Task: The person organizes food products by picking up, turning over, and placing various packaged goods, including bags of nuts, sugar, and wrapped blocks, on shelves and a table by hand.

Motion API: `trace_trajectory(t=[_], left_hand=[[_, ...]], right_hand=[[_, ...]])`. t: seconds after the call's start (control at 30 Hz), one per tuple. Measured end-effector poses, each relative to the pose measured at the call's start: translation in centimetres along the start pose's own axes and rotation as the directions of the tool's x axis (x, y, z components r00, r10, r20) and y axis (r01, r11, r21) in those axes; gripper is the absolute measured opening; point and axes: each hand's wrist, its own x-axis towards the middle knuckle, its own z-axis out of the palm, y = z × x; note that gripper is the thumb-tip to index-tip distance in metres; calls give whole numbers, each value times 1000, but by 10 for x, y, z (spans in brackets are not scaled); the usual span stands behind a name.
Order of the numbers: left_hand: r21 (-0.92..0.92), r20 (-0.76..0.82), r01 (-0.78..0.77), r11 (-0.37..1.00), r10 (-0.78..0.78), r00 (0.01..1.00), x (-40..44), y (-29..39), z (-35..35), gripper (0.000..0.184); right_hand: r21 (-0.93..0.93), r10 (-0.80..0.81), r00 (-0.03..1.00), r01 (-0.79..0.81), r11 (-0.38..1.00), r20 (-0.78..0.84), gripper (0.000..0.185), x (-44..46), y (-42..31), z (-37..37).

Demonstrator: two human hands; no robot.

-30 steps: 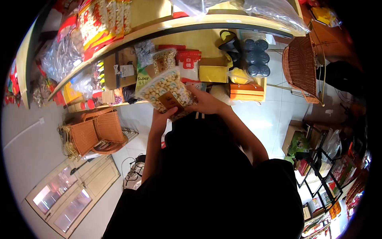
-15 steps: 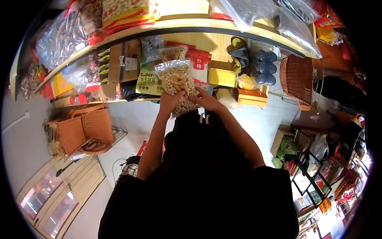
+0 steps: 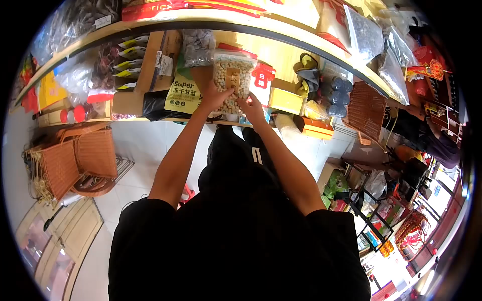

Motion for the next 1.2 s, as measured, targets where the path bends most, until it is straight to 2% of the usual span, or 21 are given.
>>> trace_trajectory(t=[0.07, 0.13, 0.17, 0.23, 0.37, 0.43, 0.57, 0.7, 0.73, 0.77, 0.8, 0.83, 0.9, 0.97, 1.03, 1.17, 1.2], left_hand=[[-18, 17, -43, 999, 44, 999, 10, 7, -6, 51], [39, -46, 37, 999, -35, 998, 13, 12, -9, 42], [31, -49, 36, 999, -34, 998, 19, 0, -10, 42], [32, -20, -90, 995, 91, 996, 31, -17, -11, 41], [111, -32, -31, 993, 35, 999, 43, -29, -6, 43], [133, -83, -53, 990, 65, 994, 45, -33, -4, 60], [138, -40, -69, 988, 75, 996, 47, -42, -7, 60], [112, -57, 65, 992, -59, 997, 26, -5, -13, 65], [98, -68, 118, 988, -112, 991, 22, 6, -14, 67], [102, -68, 109, 989, -103, 992, 25, -7, -14, 67], [91, -61, 136, 987, -131, 989, 25, -20, -16, 69], [77, -55, 166, 983, -162, 985, 26, -34, -16, 70], [77, -52, 137, 988, -133, 990, 21, -42, -15, 70], [82, -44, 108, 991, -105, 993, 9, -30, -13, 71], [119, -96, 277, 953, -267, 959, -2, -18, -13, 72], [171, -57, 291, 941, -286, 957, -11, -16, -22, 73], [171, -27, 332, 928, -332, 943, -15, -12, -25, 72]], right_hand=[[-65, 40, 999, -41, 997, -27, 66, 10, -6, 3], [121, -13, 1000, 12, 993, 2, 70, 21, -10, 9], [113, -13, 1000, 13, 994, 2, 70, 24, -14, 10], [222, 9, 1000, -5, 975, -18, 71, 28, -19, 14], [148, 44, 997, -35, 988, -61, 70, 30, -26, 14], [176, 100, 993, -86, 981, -70, 60, 27, -23, 16], [152, 124, 991, -115, 982, -52, 58, 23, -7, 13], [111, 33, 997, -26, 993, -63, 55, 11, -3, 2], [112, 94, 995, -91, 990, -24, 52, 10, 1, -3], [108, 152, 988, -153, 982, 16, 50, 8, 5, -6], [200, 198, 980, -199, 959, 27, 41, 5, 9, -7], [200, 191, 981, -193, 961, 26, 41, 2, 12, -9], [214, 253, 959, -276, 937, 129, 42, -3, 12, -14], [201, 246, 963, -264, 943, 112, 38, -6, 12, -14], [254, 206, 969, -234, 938, 134, 35, -8, 16, -20], [301, 262, 950, -303, 904, 171, 32, -9, 24, -30], [253, 276, 943, -317, 914, 186, 31, -8, 25, -32]])
